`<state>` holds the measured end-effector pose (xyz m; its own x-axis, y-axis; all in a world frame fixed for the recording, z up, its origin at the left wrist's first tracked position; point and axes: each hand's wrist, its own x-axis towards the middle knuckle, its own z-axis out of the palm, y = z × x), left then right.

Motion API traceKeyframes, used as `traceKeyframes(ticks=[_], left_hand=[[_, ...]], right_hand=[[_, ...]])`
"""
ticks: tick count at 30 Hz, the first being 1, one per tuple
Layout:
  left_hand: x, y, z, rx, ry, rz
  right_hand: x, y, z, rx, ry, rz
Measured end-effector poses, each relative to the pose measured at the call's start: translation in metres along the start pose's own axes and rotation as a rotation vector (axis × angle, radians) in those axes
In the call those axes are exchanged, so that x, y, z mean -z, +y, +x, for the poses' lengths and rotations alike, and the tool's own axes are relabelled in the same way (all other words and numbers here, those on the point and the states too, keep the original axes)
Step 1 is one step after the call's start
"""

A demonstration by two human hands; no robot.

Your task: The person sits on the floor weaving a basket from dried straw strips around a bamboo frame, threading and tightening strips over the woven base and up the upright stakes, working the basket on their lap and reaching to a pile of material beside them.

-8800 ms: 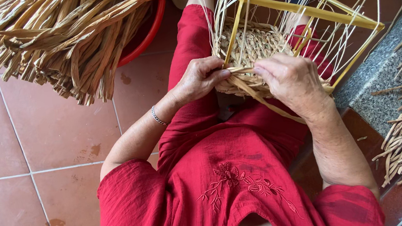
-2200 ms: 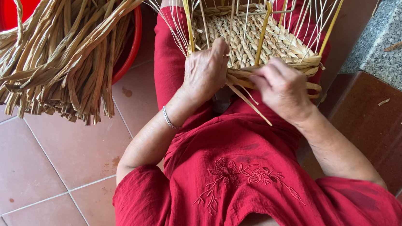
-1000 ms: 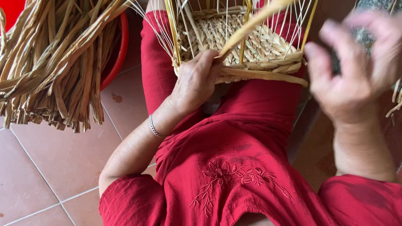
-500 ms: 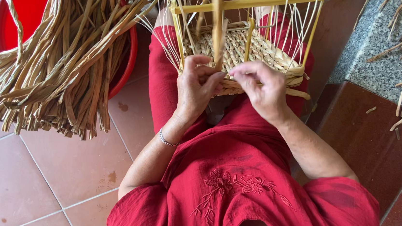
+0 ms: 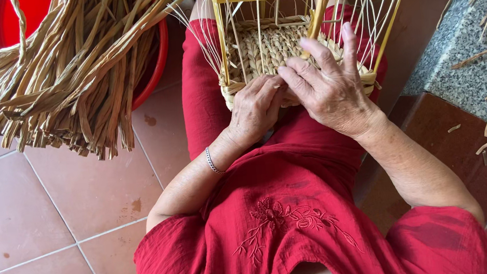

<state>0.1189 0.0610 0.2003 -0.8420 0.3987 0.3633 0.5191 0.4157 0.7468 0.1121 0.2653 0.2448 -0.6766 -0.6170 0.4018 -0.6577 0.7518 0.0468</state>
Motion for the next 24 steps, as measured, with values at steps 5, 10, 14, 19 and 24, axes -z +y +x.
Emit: traceKeyframes(ticks=[5,10,14,19,24], left_hand=[[0.013,-0.004,-0.009,-0.149,-0.004,-0.059],[0.022,-0.009,-0.019,-0.293,-0.061,0.009],[0.006,-0.014,-0.009,-0.101,-0.112,0.067],[-0.007,-0.010,0.001,0.028,-0.041,0.061],[0.000,-0.005,0.004,0.019,-0.003,0.083]], right_hand=[[-0.012,-0.002,-0.016,-0.047,-0.048,-0.059],[-0.030,-0.005,-0.019,-0.053,-0.051,-0.061],[-0.021,-0.005,-0.022,0.065,-0.003,-0.189],[0.002,0.009,-0.010,0.245,-0.050,-0.405],[0.016,0.038,0.018,0.272,-0.282,-0.531]])
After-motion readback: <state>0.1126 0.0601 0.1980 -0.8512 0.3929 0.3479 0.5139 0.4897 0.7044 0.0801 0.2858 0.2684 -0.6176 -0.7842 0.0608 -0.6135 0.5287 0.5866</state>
